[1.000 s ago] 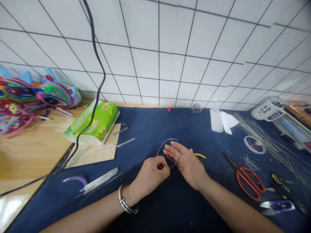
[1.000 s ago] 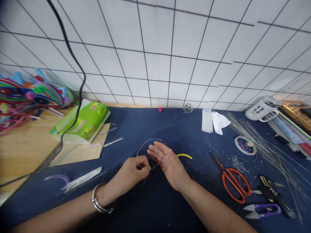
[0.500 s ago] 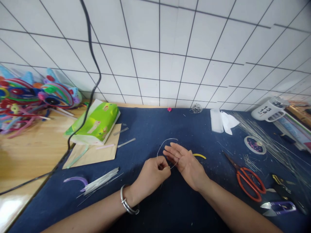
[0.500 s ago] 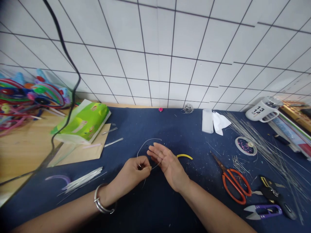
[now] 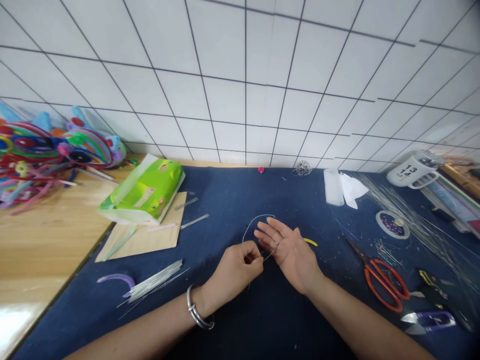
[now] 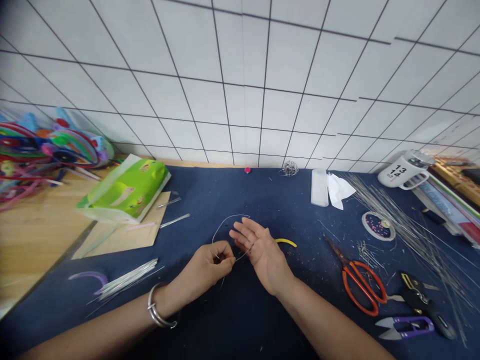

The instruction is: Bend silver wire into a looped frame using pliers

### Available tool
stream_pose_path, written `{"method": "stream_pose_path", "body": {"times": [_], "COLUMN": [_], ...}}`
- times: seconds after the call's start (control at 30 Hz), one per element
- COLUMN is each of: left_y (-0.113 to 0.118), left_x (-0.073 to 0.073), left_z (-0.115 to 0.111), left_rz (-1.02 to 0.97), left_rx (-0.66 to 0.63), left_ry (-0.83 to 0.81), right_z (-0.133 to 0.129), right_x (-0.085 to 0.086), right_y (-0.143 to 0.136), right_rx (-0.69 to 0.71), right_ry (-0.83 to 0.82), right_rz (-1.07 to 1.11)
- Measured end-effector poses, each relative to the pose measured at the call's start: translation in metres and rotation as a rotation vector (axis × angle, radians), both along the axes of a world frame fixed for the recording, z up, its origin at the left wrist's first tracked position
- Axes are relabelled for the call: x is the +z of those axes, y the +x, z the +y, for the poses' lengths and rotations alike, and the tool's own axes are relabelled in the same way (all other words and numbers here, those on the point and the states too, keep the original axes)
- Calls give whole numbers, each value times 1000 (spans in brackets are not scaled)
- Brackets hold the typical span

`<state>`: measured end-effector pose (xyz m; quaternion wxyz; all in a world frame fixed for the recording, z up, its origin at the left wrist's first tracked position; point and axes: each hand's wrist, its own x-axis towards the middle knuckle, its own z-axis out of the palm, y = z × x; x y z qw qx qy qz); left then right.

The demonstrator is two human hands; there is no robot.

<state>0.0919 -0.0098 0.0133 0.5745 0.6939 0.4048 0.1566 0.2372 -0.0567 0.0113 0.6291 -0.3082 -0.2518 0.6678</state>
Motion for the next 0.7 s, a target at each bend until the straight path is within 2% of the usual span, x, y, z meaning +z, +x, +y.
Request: {"method": "stream_pose_path", "body": {"times": [0.37,0.7], "left_y": [-1,-7], "left_x": [4,10], "left_z": [-2,-2], "left_rz": [-84,-363], "left_rx": [-4,-102], "left_ry": [-41,-187], "right_z": [1,1], "right_x": [2,3], "right_y": [0,1], "right_rx": [-60,-29], "right_ry": [-63,-77], "right_rz": [20,67]}}
